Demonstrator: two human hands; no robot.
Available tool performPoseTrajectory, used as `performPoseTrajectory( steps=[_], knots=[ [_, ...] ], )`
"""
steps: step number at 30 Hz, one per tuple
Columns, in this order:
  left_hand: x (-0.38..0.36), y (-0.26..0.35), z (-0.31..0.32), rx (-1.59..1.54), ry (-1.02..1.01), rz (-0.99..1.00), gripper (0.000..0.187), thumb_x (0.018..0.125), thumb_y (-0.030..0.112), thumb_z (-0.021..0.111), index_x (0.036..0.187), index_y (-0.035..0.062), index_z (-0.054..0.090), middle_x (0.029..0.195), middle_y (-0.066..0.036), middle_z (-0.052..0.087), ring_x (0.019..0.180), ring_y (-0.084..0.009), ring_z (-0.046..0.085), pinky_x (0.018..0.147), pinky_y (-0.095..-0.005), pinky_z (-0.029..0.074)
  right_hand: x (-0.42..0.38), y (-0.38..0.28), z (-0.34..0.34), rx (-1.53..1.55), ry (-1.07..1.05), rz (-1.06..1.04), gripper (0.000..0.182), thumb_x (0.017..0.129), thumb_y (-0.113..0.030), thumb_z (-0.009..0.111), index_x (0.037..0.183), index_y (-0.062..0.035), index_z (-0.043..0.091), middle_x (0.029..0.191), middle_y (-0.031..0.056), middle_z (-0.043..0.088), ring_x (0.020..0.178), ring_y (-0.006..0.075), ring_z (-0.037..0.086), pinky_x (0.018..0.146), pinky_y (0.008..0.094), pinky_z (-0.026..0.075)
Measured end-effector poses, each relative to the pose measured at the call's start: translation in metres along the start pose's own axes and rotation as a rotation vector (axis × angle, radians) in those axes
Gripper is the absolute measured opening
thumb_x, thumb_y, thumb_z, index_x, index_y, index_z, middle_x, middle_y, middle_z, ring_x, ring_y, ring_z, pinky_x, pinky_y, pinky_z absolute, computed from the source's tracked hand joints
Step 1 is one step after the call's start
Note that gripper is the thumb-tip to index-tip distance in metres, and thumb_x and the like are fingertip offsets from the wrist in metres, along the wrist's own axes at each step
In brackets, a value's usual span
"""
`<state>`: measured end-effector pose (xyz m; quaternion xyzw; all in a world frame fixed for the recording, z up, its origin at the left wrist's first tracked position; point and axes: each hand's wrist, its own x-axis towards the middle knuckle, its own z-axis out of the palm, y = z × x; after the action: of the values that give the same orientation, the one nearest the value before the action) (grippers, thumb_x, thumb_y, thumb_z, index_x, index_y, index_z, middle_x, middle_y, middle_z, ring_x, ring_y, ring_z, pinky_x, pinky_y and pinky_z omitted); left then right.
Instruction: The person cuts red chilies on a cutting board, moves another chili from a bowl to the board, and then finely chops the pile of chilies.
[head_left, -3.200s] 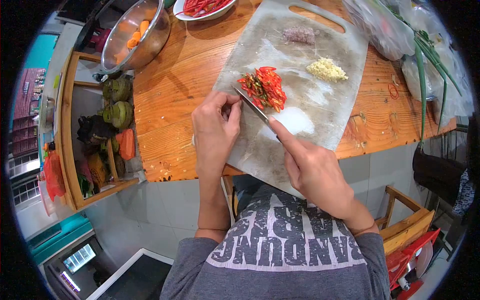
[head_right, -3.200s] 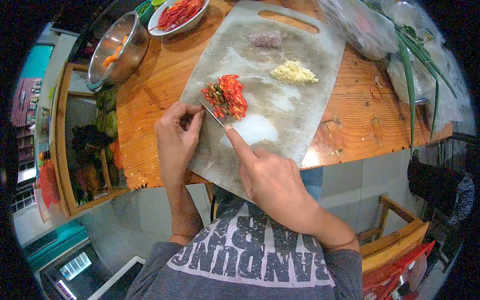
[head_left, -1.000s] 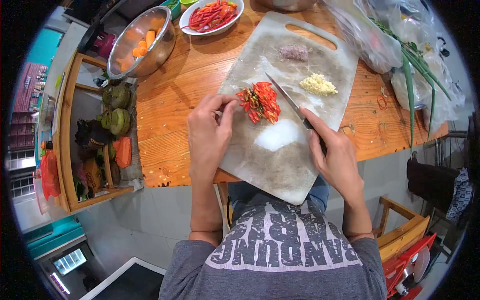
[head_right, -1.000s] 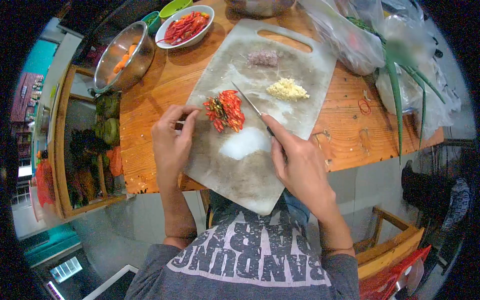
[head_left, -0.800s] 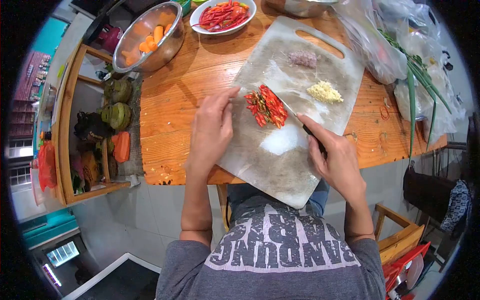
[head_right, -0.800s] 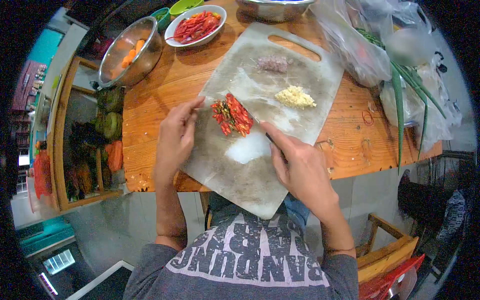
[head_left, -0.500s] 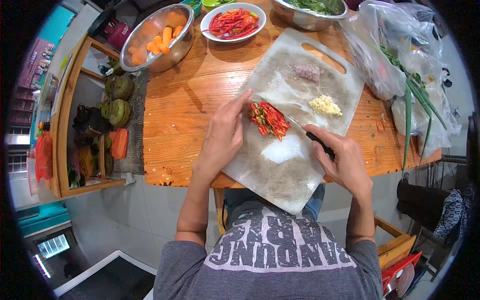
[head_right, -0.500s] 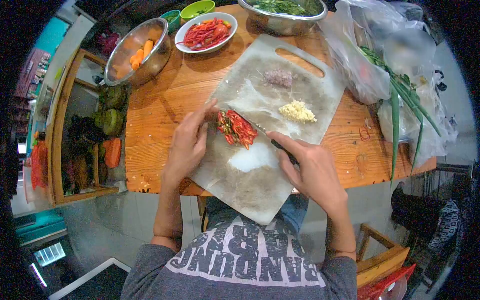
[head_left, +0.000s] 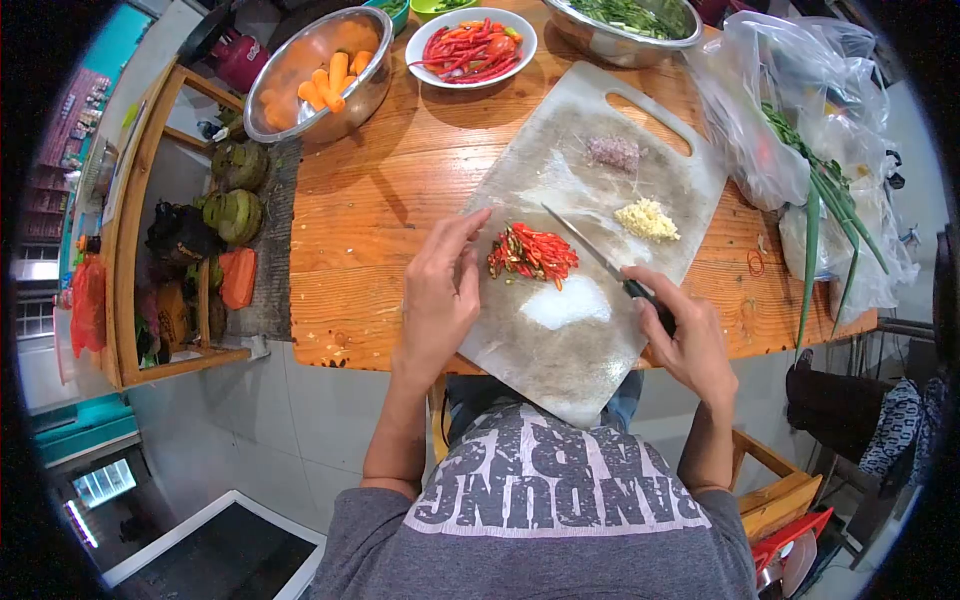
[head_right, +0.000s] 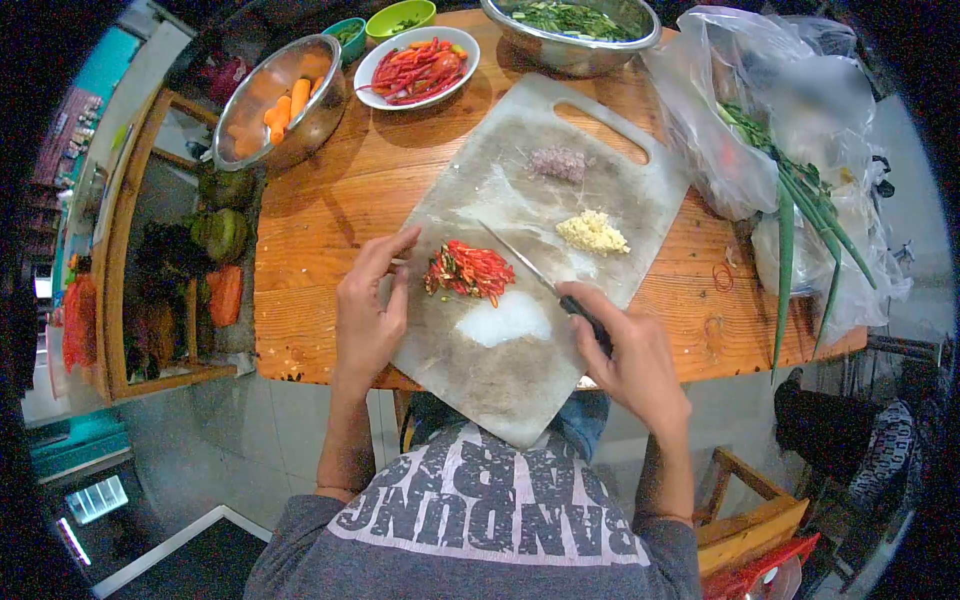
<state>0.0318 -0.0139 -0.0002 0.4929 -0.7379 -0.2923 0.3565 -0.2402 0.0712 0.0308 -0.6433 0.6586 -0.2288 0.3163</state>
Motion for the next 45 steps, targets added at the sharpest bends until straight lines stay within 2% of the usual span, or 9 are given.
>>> performPoseTrajectory(
  steps=[10, 13, 16, 19, 22, 28, 34, 40, 45],
  knots=[
    [-0.003, -0.001, 0.01, -0.223, -0.056, -0.135, 0.056, 0.085, -0.015, 0.061, 0.137, 0.0056, 0.061, 0.121, -0.012, 0.059, 0.103, -0.0186, 0.066, 0.092, -0.0303, 0.057, -0.001, -0.012, 0.013, 0.093, 0.082, -0.061, 0.03, 0.092, -0.015, 0.068, 0.122, -0.0151, 0.068, 0.072, 0.0149, 0.068, 0.057, 0.0284, 0.066, 0.057, 0.0378, 0.05],
    [-0.005, -0.002, 0.001, -0.231, -0.021, -0.156, 0.055, 0.087, -0.016, 0.058, 0.138, 0.0047, 0.06, 0.121, -0.011, 0.057, 0.102, -0.0171, 0.064, 0.093, -0.0294, 0.056, -0.001, -0.005, -0.004, 0.193, -0.078, -0.009, 0.029, 0.091, -0.014, 0.069, 0.12, -0.0134, 0.068, 0.07, 0.0118, 0.067, 0.058, 0.0257, 0.065, 0.058, 0.036, 0.05],
    [-0.009, -0.009, -0.009, -0.267, 0.022, -0.169, 0.054, 0.087, -0.017, 0.053, 0.137, 0.0041, 0.061, 0.119, -0.011, 0.056, 0.101, -0.0171, 0.064, 0.092, -0.0293, 0.056, 0.001, 0.008, -0.007, 0.257, -0.199, -0.178, 0.029, 0.09, -0.012, 0.07, 0.118, -0.011, 0.069, 0.074, 0.0112, 0.069, 0.063, 0.0237, 0.067, 0.061, 0.0353, 0.051],
    [-0.009, -0.008, -0.016, -0.186, 0.036, -0.155, 0.054, 0.087, -0.016, 0.048, 0.135, 0.0049, 0.061, 0.114, -0.013, 0.059, 0.099, -0.0214, 0.066, 0.086, -0.0325, 0.057, 0.008, 0.001, -0.012, 0.073, -0.392, -0.09, 0.026, 0.088, -0.012, 0.071, 0.114, -0.008, 0.071, 0.085, 0.0132, 0.072, 0.071, 0.0249, 0.07, 0.066, 0.0349, 0.054],
    [-0.011, -0.009, -0.014, -0.083, 0.03, -0.109, 0.048, 0.091, -0.014, 0.048, 0.134, 0.0016, 0.062, 0.113, -0.012, 0.062, 0.102, -0.0205, 0.064, 0.092, -0.0311, 0.051, 0.018, 0.011, 0.001, 0.153, -0.255, -0.232, 0.025, 0.087, -0.013, 0.072, 0.112, -0.0065, 0.073, 0.094, 0.0149, 0.074, 0.078, 0.0264, 0.072, 0.072, 0.0348, 0.056],
    [-0.013, -0.005, -0.017, -0.072, -0.033, -0.178, 0.044, 0.093, -0.011, 0.05, 0.133, 0.0019, 0.063, 0.119, -0.012, 0.062, 0.11, -0.0211, 0.063, 0.096, -0.0322, 0.051, 0.036, 0.012, -0.005, 0.101, -0.234, -0.186, 0.027, 0.087, -0.012, 0.071, 0.113, -0.0051, 0.072, 0.098, 0.0148, 0.075, 0.083, 0.0286, 0.073, 0.076, 0.0358, 0.057],
    [-0.011, -0.003, 0.004, -0.655, 0.029, -0.247, 0.048, 0.088, -0.013, 0.062, 0.133, 0.0045, 0.063, 0.14, -0.009, 0.046, 0.113, -0.0187, 0.06, 0.098, -0.0317, 0.055, 0.029, 0.009, -0.01, 0.228, -0.105, -0.079, 0.024, 0.09, -0.01, 0.069, 0.113, -0.0047, 0.07, 0.076, 0.006, 0.066, 0.065, 0.0133, 0.06, 0.063, 0.0293, 0.048],
    [0.001, 0.01, 0.011, -0.123, 0.05, -0.132, 0.06, 0.08, -0.005, 0.077, 0.136, 0.0087, 0.062, 0.135, -0.009, 0.048, 0.116, -0.0204, 0.059, 0.088, -0.0321, 0.057, 0.017, 0.016, 0.002, 0.372, -0.037, -0.078, 0.027, 0.09, -0.01, 0.071, 0.116, -0.0039, 0.067, 0.071, 0.0012, 0.06, 0.063, 0.0084, 0.052, 0.058, 0.0269, 0.041],
    [0.005, -0.003, -0.005, -0.219, 0.071, -0.11, 0.056, 0.084, -0.001, 0.074, 0.137, 0.0112, 0.061, 0.135, -0.009, 0.051, 0.115, -0.0214, 0.059, 0.092, -0.0335, 0.053, -0.001, 0.025, 0.016, 0.318, 0.159, -0.095, 0.028, 0.092, -0.012, 0.072, 0.117, -0.0025, 0.066, 0.076, 0.0049, 0.062, 0.069, 0.0108, 0.056, 0.064, 0.0285, 0.046]
  ],
)
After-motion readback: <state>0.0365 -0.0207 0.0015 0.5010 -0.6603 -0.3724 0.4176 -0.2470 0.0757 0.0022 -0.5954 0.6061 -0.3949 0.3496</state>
